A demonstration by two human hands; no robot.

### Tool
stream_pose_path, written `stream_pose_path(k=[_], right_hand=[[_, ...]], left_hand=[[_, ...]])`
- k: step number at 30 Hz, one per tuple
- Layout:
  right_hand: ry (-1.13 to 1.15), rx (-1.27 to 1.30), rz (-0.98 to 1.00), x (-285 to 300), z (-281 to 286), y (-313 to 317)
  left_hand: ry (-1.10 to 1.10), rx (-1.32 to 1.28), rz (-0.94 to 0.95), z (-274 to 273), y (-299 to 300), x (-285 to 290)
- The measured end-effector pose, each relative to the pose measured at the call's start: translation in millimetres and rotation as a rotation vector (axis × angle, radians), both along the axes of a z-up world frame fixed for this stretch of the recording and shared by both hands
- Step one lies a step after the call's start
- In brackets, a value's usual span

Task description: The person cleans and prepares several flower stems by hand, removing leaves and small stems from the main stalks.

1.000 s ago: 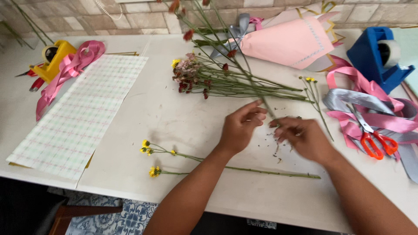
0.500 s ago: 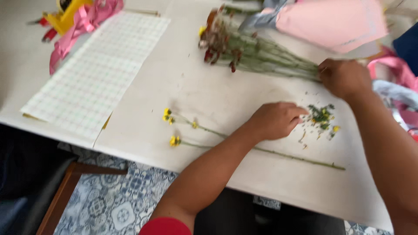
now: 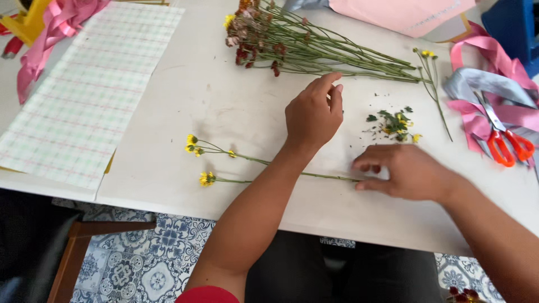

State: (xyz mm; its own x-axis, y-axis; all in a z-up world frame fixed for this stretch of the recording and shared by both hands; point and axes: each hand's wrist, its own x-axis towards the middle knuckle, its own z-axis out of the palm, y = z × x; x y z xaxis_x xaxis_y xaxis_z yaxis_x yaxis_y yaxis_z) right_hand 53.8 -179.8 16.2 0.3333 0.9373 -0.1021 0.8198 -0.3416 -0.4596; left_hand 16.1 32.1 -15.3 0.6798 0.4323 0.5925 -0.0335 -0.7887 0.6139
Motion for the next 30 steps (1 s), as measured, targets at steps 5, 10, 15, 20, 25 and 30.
stream_pose_path(k=[5, 10, 15, 20, 25, 30], right_hand=[[-0.114, 0.334, -0.056, -9.6, -21.3, -3.2], [0.129, 0.654, -0.318, 26.4, -10.9, -8.5], [0.367, 0.782, -0.525, 37.8, -13.5, -1.1], [0.539, 0.818, -0.549, 17.5, -33.0, 18.0], [0.606, 0.856, -0.475, 7.0, -46.1, 13.4], [0.656, 0.982, -0.483, 13.5, -33.1, 0.1]], left_hand=[[-0.295, -0.02, -0.083, 9.3, -15.3, -5.5], [-0.558, 0.048, -0.233, 37.4, -18.5, -26.0], [-0.358, -0.375, -0.362, 30.5, -16.0, -22.5], [-0.241, -0.88, -0.51, 26.9, -15.2, -17.1], [-0.253, -0.999, -0.612, 26.6, -17.1, -20.0], [-0.181, -1.039, -0.738, 26.2, -27.9, -24.7]])
